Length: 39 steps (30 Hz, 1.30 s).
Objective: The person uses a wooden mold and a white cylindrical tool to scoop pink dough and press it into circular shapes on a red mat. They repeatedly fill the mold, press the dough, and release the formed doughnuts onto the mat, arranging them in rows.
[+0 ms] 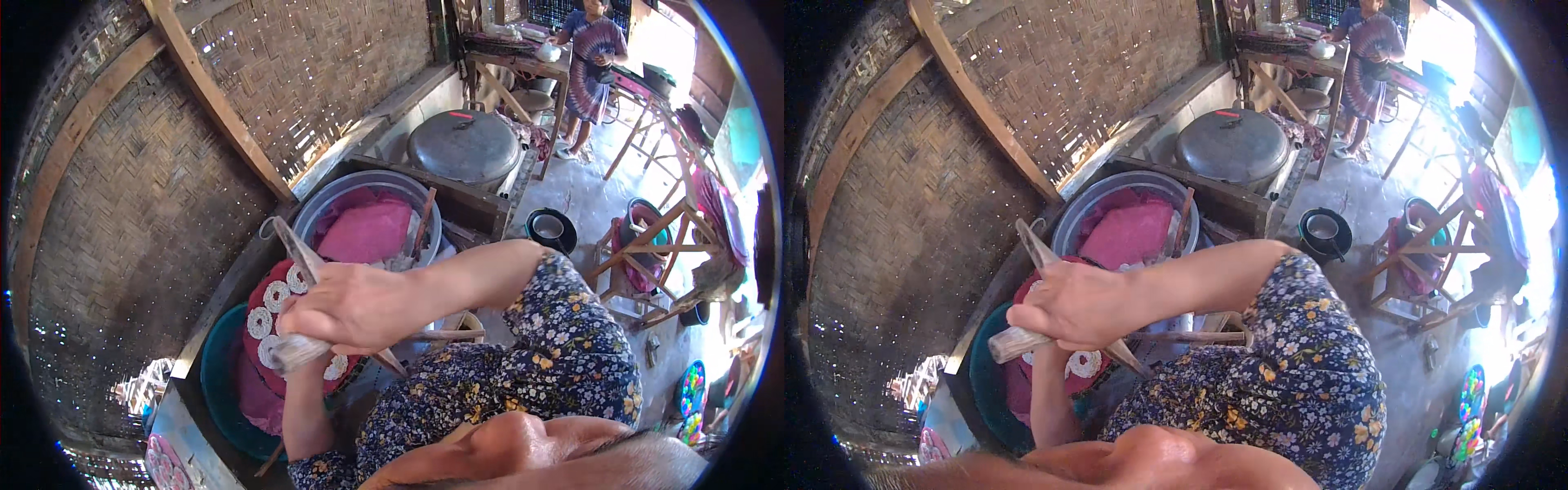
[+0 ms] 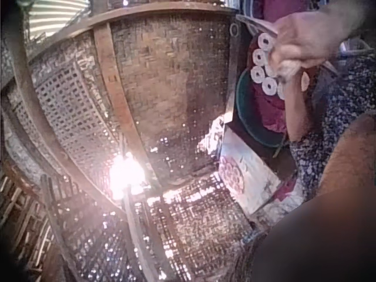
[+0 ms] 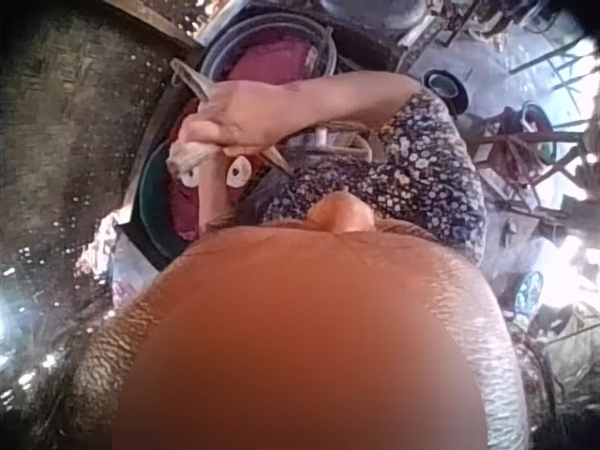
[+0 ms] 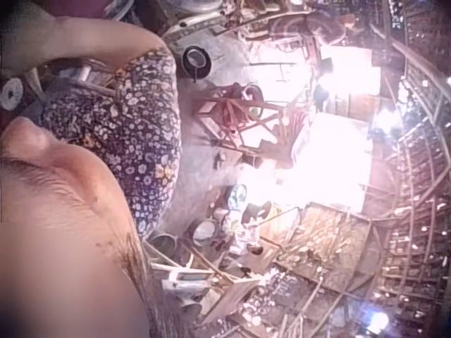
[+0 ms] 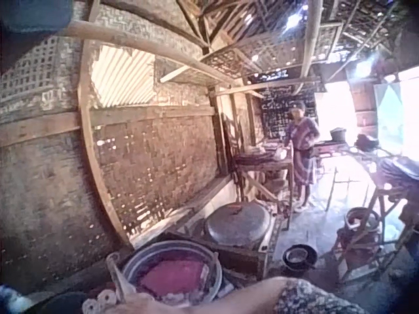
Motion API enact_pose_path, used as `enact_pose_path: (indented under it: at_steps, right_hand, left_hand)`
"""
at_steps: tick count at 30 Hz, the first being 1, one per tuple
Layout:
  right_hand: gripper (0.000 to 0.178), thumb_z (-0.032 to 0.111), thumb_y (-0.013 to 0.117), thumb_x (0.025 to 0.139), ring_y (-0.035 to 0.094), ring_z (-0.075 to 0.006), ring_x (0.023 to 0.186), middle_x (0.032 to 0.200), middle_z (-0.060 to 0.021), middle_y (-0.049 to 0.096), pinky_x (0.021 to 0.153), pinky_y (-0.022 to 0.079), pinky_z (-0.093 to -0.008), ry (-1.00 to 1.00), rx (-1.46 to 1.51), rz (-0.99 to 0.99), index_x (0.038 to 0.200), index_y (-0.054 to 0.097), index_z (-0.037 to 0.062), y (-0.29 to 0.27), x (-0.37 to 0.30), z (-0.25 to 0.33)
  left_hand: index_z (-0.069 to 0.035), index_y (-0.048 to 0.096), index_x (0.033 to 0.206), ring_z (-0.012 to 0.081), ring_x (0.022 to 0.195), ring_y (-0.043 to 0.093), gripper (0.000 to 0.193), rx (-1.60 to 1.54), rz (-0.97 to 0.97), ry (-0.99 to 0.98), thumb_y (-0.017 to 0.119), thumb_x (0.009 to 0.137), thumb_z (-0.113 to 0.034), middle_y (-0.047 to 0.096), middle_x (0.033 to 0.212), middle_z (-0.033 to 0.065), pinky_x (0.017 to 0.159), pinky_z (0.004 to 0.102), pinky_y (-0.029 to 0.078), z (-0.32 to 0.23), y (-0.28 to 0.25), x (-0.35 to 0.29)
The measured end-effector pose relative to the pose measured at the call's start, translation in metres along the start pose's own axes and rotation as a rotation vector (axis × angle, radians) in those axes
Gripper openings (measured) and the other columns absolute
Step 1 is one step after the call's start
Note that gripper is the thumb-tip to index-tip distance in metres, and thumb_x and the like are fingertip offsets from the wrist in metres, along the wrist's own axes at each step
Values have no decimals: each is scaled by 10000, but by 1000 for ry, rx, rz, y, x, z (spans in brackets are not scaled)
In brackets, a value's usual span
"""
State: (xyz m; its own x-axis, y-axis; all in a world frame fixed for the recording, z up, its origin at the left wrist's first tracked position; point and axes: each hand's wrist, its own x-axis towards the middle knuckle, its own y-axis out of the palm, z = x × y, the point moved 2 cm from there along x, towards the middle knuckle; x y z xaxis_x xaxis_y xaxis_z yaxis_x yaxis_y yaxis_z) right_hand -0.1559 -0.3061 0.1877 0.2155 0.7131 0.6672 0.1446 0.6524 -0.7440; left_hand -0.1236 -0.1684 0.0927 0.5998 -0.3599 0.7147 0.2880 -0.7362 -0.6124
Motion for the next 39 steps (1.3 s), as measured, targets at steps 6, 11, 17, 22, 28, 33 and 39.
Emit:
enact_pose_path:
  at_steps: [6,11,17,22,28,33,39]
  right_hand:
    - [505,186,602,714,594,-375,644,695,-210,561,505,462,-430,637,344,217,1081,325,-22,-31,-5,-8]
    - [494,146,635,701,592,-206,654,721,-76,564,590,470,-324,711,414,28,1088,366,-1,-30,-31,-32]
    - [478,57,654,680,543,-96,700,728,-15,548,618,451,-268,720,261,-134,1095,417,39,-52,-40,-39]
    - [292,50,548,787,547,-159,652,721,-80,547,587,463,-287,695,457,-955,1039,401,30,-75,-55,-58]
    - [213,121,441,861,512,-265,785,820,-100,500,718,439,-426,344,902,-1347,1062,373,99,0,-56,-71]
    - [528,195,652,782,405,-295,1183,1243,-176,441,972,345,-418,280,975,-515,1196,341,88,52,-49,-102]
    - [414,294,624,714,500,-254,1074,1107,-111,571,924,361,-390,957,-567,1054,1069,595,83,118,-178,-231]
  left_hand:
    - [-63,508,688,264,568,537,281,414,174,153,687,522,-201,521,594,74,702,388,430,-22,-37,-6]
    - [-45,547,721,247,579,557,253,399,164,99,662,576,-219,558,618,99,761,396,417,-18,-40,-11]
    - [-51,582,795,258,641,583,238,457,191,30,628,617,-202,598,707,102,889,435,370,0,-45,-1]
    - [-38,590,959,262,803,604,331,-248,6,-350,652,675,-197,622,852,114,985,447,316,35,-66,-13]
    - [-110,324,1311,350,1218,338,627,-1356,-408,-467,592,806,-367,305,1351,162,1018,504,278,33,-34,4]
    - [-171,510,1149,365,1253,302,432,-1248,-531,63,575,806,-425,354,1341,65,1015,561,247,58,-65,-4]
    - [-162,497,831,319,1208,368,260,-1243,-804,-153,618,791,-388,445,1233,64,993,540,299,53,-111,-67]
